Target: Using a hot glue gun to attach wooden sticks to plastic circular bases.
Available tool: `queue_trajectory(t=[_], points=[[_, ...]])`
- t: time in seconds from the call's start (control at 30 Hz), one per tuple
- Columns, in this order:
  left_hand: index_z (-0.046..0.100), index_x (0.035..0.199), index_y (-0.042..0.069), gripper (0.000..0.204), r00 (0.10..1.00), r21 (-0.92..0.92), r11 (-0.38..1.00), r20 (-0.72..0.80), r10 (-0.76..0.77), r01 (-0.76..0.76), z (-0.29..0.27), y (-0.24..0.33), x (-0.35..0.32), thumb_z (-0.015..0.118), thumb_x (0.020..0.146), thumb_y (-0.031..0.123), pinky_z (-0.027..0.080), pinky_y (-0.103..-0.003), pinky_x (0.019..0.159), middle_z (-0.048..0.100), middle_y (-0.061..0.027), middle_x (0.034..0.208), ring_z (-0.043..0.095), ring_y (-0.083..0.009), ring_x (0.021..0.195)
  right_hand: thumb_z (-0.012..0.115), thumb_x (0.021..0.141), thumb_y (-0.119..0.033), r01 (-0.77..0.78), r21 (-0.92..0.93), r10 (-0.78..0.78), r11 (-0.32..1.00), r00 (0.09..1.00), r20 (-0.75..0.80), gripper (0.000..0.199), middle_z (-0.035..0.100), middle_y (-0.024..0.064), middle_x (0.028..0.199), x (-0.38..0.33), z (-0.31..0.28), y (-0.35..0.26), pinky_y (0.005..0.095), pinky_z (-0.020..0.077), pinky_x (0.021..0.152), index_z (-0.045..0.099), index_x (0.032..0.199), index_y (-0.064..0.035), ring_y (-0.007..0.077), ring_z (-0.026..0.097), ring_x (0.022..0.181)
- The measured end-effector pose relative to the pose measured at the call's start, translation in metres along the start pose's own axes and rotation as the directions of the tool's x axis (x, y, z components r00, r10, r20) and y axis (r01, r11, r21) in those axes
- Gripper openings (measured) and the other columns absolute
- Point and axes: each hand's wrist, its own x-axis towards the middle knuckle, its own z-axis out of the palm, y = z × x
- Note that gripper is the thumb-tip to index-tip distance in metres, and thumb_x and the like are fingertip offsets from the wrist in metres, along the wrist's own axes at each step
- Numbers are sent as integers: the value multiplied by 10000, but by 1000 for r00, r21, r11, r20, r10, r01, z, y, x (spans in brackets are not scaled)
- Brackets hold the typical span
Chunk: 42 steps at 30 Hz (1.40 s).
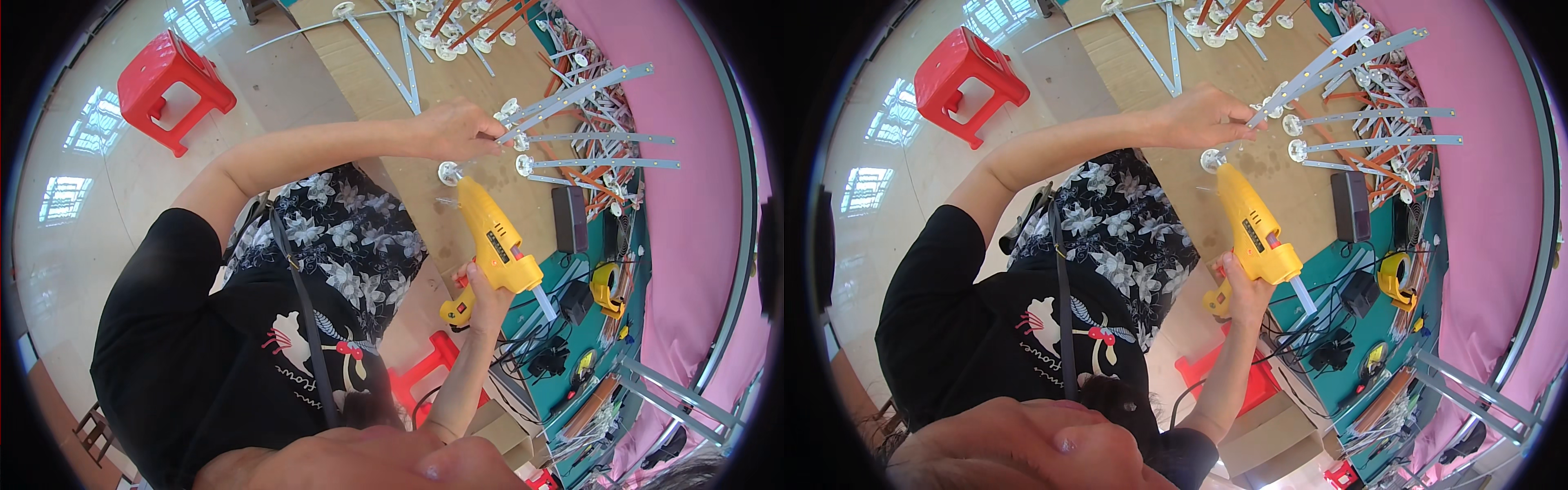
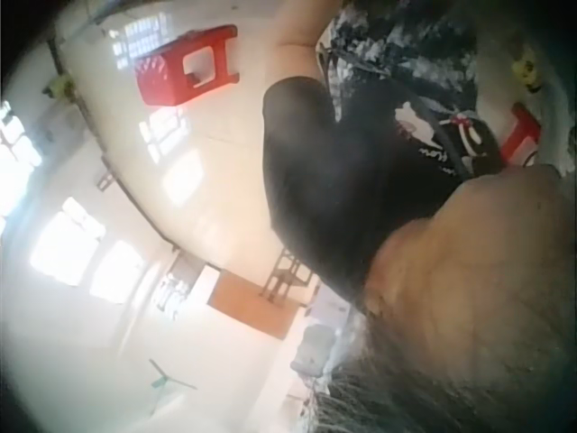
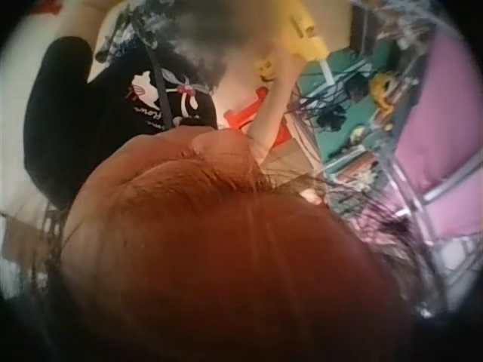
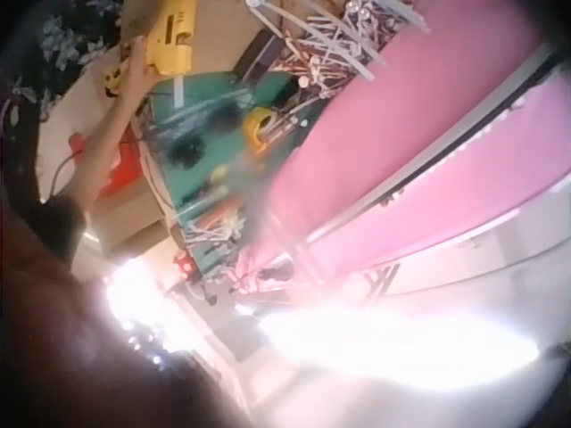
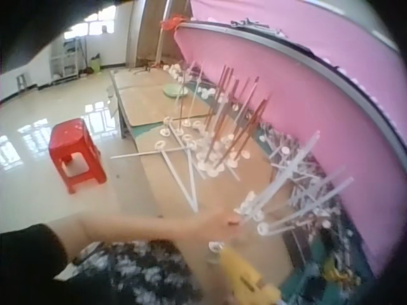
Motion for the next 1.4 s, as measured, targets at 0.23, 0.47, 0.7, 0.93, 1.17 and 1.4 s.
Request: queue_trajectory(t=[0.23,0.47,0.7,0.93,1.17,1.4], points=[[656,1008,93,228,1000,-11,1000,7,-4,4,0,-1,0,610,824,219,423,-304,551,640,-128,746,536,-180,538,608,749,-33,10,-35,-10,999,1000,-20,219,564,89,689,1,1,-1,281,477,540,500,932,17,183,581,592],[653,1009,82,226,999,-30,998,25,-46,47,-3,5,-2,605,829,209,429,-304,565,650,-126,776,548,-184,562,599,748,-16,18,4,-18,1000,1000,-10,221,557,88,688,1,-1,0,280,476,544,495,940,15,180,574,578],[652,1008,75,226,1000,-49,999,15,-17,18,-1,1,-1,601,831,207,448,-308,597,657,-133,821,589,-205,613,594,747,-3,29,-17,-30,999,999,-31,220,556,89,687,1,0,-1,281,474,541,492,941,18,178,569,569],[656,1007,78,231,1000,-56,998,14,-26,27,-3,2,-2,603,830,215,455,-304,613,661,-129,833,600,-206,630,600,750,-20,20,-12,-21,1000,1000,-24,215,555,85,667,1,-2,0,279,471,533,495,935,13,180,569,571],[659,1006,85,232,1000,-42,999,2,-16,16,0,-1,-1,608,822,215,455,-299,608,659,-130,827,601,-200,627,602,751,-23,13,-14,-13,1000,1000,-6,212,558,87,674,1,-2,-1,275,469,526,493,930,12,180,570,573],[659,1004,86,228,1000,-38,999,-9,0,0,0,0,-1,605,822,212,448,-299,601,659,-124,821,585,-197,607,602,750,-18,19,-16,-19,1000,1000,-13,229,562,89,682,0,-1,-3,280,478,534,487,947,15,178,574,572]])
